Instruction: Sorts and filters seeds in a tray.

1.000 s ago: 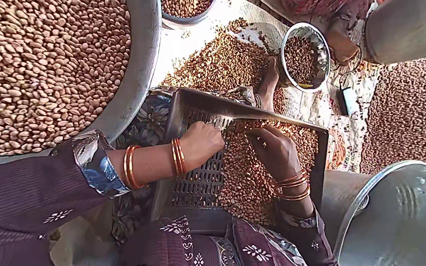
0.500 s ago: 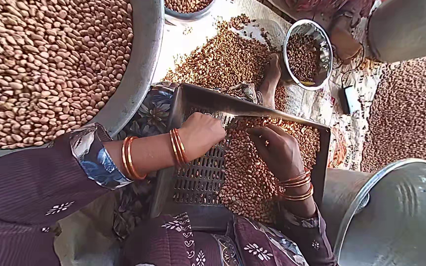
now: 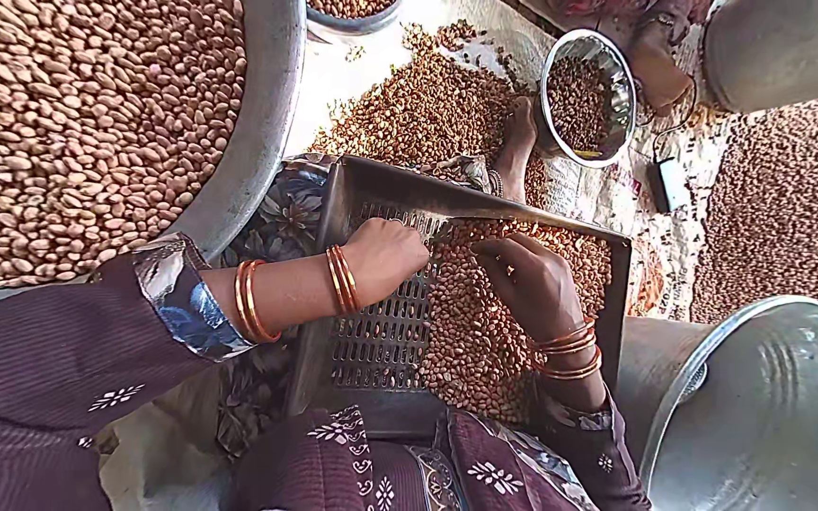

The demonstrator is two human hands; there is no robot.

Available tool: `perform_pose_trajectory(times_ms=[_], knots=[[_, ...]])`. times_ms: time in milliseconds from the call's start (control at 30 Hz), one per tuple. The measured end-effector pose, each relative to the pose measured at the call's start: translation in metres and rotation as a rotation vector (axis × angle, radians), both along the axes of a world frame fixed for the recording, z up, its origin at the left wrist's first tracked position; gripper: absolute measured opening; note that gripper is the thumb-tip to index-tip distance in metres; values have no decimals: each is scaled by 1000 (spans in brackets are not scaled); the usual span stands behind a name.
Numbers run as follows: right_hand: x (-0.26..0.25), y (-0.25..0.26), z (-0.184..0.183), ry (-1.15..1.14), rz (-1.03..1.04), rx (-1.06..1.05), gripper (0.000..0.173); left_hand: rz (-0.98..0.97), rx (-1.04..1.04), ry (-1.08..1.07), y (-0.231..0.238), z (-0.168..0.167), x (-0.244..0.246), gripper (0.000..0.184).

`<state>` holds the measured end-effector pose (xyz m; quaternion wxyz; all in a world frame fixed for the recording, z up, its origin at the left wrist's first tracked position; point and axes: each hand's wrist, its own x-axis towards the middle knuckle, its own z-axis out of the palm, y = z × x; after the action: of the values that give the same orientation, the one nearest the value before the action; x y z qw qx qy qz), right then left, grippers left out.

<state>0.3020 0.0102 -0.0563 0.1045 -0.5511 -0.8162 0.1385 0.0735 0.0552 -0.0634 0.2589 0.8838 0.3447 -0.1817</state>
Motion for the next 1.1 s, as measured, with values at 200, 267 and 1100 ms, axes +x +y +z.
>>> perform_pose_trajectory(times_ms=[200,267,1100], knots=[[-4,-3,7,20,-8,9,18,38,-69,38,1,3,2,9],[-4,-4,7,16,11,9,18,36,-65,34,2,4,1,11],[-18,-41,-5,-343,91,-245,13,17,-66,56,3,3,1,12]])
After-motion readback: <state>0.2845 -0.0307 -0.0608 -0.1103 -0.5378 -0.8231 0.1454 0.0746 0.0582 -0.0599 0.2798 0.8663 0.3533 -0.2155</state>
